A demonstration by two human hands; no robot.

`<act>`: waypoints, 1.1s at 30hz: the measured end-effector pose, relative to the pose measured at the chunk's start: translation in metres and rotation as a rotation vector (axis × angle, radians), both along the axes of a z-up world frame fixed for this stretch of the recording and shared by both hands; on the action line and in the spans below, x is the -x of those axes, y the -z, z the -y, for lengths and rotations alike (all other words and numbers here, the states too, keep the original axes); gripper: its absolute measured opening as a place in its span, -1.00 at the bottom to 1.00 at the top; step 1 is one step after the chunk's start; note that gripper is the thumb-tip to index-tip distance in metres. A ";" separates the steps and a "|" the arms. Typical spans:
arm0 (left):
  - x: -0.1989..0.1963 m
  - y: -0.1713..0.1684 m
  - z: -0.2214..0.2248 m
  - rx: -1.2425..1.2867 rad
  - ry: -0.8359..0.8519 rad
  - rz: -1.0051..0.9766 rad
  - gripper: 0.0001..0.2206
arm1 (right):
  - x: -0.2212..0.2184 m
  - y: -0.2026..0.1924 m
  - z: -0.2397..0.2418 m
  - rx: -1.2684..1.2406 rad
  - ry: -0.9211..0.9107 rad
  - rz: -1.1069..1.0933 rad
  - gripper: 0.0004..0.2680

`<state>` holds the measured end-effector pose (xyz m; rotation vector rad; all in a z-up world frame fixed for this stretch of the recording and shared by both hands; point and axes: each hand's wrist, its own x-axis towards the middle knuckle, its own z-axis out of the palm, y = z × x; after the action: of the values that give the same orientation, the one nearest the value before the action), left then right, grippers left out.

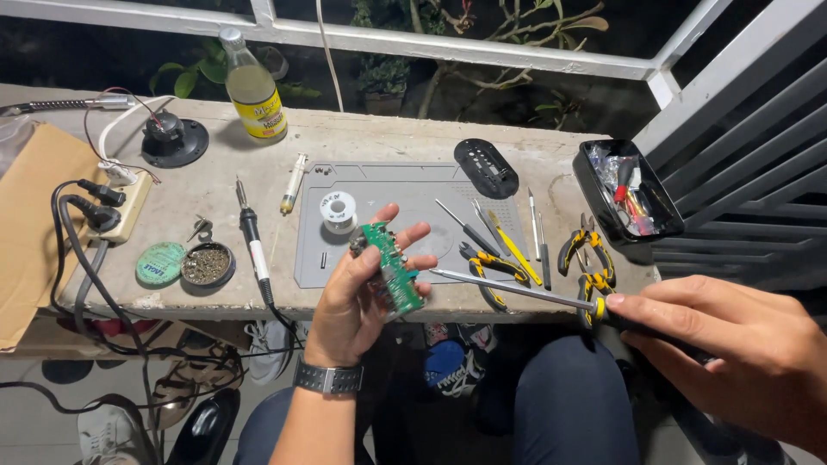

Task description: Disassembling a plastic electronic casing and removing the internal circuit board using a screwdriver for prying.

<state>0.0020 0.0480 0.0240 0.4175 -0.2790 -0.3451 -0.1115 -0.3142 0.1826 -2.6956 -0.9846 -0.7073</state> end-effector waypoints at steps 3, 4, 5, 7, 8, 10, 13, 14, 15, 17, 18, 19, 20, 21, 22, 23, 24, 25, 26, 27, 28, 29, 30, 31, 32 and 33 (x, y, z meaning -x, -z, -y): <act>-0.002 0.007 0.001 -0.095 -0.012 0.009 -0.17 | 0.000 -0.003 -0.005 0.005 -0.045 -0.012 -0.79; -0.001 0.004 0.001 -0.094 -0.014 0.007 -0.17 | 0.002 -0.004 -0.008 0.005 -0.046 -0.013 -0.79; 0.000 0.000 0.000 -0.165 -0.025 0.006 -0.19 | 0.003 -0.006 -0.011 0.000 -0.069 -0.019 -0.81; 0.001 -0.004 0.000 -0.236 -0.036 0.005 -0.21 | 0.006 -0.007 -0.017 -0.006 -0.092 -0.024 -0.83; 0.001 -0.005 0.000 -0.272 -0.053 0.016 -0.18 | 0.007 -0.006 -0.019 -0.003 -0.094 -0.013 -0.83; 0.000 -0.005 0.002 -0.308 -0.068 0.029 -0.16 | 0.008 -0.007 -0.021 0.001 -0.093 0.000 -0.84; 0.000 -0.003 0.003 -0.309 -0.076 0.027 -0.18 | 0.005 -0.010 -0.022 0.016 -0.175 -0.033 -0.81; 0.000 -0.001 0.004 -0.334 -0.084 0.035 -0.17 | 0.004 -0.009 -0.023 0.026 -0.196 -0.033 -0.82; 0.000 0.000 0.004 -0.358 -0.092 0.042 -0.17 | 0.003 -0.009 -0.024 0.035 -0.218 -0.033 -0.83; 0.001 -0.002 0.004 -0.374 -0.099 0.035 -0.17 | 0.003 -0.008 -0.023 0.033 -0.219 -0.052 -0.83; 0.002 -0.003 0.005 -0.390 -0.105 0.028 -0.17 | 0.003 -0.007 -0.023 0.031 -0.219 -0.071 -0.82; 0.002 -0.005 0.004 -0.390 -0.105 0.027 -0.17 | 0.003 -0.007 -0.024 0.031 -0.219 -0.072 -0.82; 0.003 -0.006 0.004 -0.406 -0.096 0.005 -0.18 | 0.003 -0.007 -0.024 0.028 -0.223 -0.074 -0.82; 0.003 -0.008 0.004 -0.422 -0.086 -0.015 -0.19 | 0.003 -0.007 -0.025 0.026 -0.225 -0.075 -0.82; 0.002 -0.008 0.005 -0.421 -0.086 -0.015 -0.19 | 0.003 -0.007 -0.024 0.026 -0.224 -0.075 -0.82; 0.002 -0.008 0.005 -0.436 -0.087 -0.023 -0.20 | 0.003 -0.006 -0.024 0.029 -0.226 -0.081 -0.81; 0.002 -0.007 0.005 -0.450 -0.088 -0.031 -0.22 | 0.002 -0.006 -0.023 0.031 -0.227 -0.088 -0.81; 0.002 -0.008 0.005 -0.450 -0.089 -0.032 -0.22 | 0.002 -0.005 -0.023 0.031 -0.227 -0.089 -0.81; 0.003 -0.009 0.005 -0.454 -0.088 -0.035 -0.21 | 0.002 -0.004 -0.022 0.037 -0.227 -0.093 -0.81; 0.003 -0.010 0.005 -0.460 -0.087 -0.038 -0.20 | 0.002 -0.003 -0.021 0.041 -0.226 -0.097 -0.80; 0.003 -0.010 0.005 -0.461 -0.087 -0.039 -0.20 | 0.002 -0.003 -0.022 0.040 -0.226 -0.097 -0.80; 0.003 -0.010 0.005 -0.451 -0.087 -0.043 -0.21 | 0.002 -0.003 -0.023 0.054 -0.222 -0.088 -0.82; 0.004 -0.010 0.006 -0.441 -0.087 -0.047 -0.22 | 0.002 -0.003 -0.023 0.068 -0.218 -0.079 -0.83; 0.003 -0.008 0.006 -0.442 -0.086 -0.047 -0.22 | 0.002 -0.005 -0.025 0.067 -0.217 -0.080 -0.83; 0.003 -0.007 0.006 -0.438 -0.083 -0.038 -0.20 | 0.002 -0.006 -0.027 0.067 -0.211 -0.073 -0.84; 0.002 -0.005 0.006 -0.434 -0.080 -0.030 -0.19 | 0.003 -0.008 -0.029 0.067 -0.205 -0.067 -0.84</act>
<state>-0.0002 0.0422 0.0290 0.8473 -0.1562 -0.3332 -0.1143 -0.2849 0.1905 -2.6040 -1.2646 -0.5502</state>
